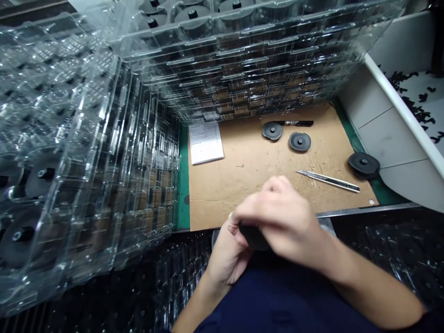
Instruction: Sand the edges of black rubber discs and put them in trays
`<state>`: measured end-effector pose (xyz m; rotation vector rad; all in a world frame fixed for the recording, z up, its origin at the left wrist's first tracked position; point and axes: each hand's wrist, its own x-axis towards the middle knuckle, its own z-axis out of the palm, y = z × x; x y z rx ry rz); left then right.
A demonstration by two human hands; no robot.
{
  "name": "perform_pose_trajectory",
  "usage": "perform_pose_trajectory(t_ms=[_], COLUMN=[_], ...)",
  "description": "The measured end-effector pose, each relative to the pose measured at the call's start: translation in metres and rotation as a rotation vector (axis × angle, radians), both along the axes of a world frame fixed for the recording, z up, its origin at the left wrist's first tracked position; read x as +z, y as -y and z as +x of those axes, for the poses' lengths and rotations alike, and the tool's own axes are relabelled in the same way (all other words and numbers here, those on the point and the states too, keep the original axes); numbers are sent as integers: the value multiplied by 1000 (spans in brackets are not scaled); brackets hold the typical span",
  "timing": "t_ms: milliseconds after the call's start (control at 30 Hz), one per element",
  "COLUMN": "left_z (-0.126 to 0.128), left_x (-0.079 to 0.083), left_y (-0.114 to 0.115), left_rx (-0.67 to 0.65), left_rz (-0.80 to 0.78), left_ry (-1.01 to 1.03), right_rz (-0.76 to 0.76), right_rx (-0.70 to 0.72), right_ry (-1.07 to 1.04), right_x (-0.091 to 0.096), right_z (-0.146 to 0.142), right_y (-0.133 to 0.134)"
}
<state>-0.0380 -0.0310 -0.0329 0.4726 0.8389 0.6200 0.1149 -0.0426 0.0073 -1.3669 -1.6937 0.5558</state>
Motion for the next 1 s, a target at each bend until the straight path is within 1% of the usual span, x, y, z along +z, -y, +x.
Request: perform_pose_trajectory(t_ms=[67, 133, 167, 233, 300, 333, 367, 400, 433, 467, 533, 567, 633, 667, 700, 733, 800, 833, 867, 900, 967, 1000], left_z=[0, 0, 0, -1, -3, -4, -4, -4, -4, -3, -1, 0, 1, 1, 1, 0, -1, -1, -1, 0, 2, 3], left_x=[3, 7, 9, 10, 9, 8, 7, 6, 6, 6, 6, 6, 6, 6, 6, 5, 4, 4, 4, 4, 6, 6], left_y=[-2, -4, -6, -10, -12, -12, -13, -12, -12, -11, -9, -8, -8, -8, -8, -9, -11, -12, -13, -14, -15, -16], left_rx=[-18, -27, -25, -22, -25, -26, -28, -29, -31, -36, -41, -33, -18, -13, -10, -6, 18, 34, 43, 42, 23, 12], left_rz=[-45, -93, -110, -119, -114, -110, -108, -107, -105, -103, -91, -78, -59, -55, -51, -48, -23, -2, 13, 20, 18, 16], left_ry=[61, 144, 177, 217, 220, 216, 211, 206, 202, 200, 190, 179, 144, 121, 97, 76, 49, 45, 51, 63, 108, 135], right_rz=[-110, -256, -334, -470, -556, -577, -587, -589, -584, -563, -462, -369, -166, -82, -44, -53, -172, -225, -233, -182, -29, 24], right_rx=[-158, -312, -357, -372, -329, -307, -298, -302, -315, -335, -361, -353, -241, -143, -48, 43, 175, 189, 174, 131, 54, 54], right_ry=[-10, -4, -6, -29, -79, -102, -115, -121, -130, -140, -158, -159, -135, -119, -106, -97, -83, -72, -59, -47, -24, -19], right_x=[-16, -37, -50, -75, -96, -102, -105, -103, -96, -86, -56, -40, -11, 0, 8, 13, 17, 17, 16, 14, 11, 10], right_z=[14, 26, 29, 31, 28, 26, 25, 24, 23, 22, 17, 13, 3, -3, -7, -10, -13, -13, -13, -13, -12, -11], right_y=[-3, 0, 5, 17, 31, 37, 41, 42, 42, 40, 34, 31, 25, 23, 21, 19, 14, 12, 9, 7, 6, 8])
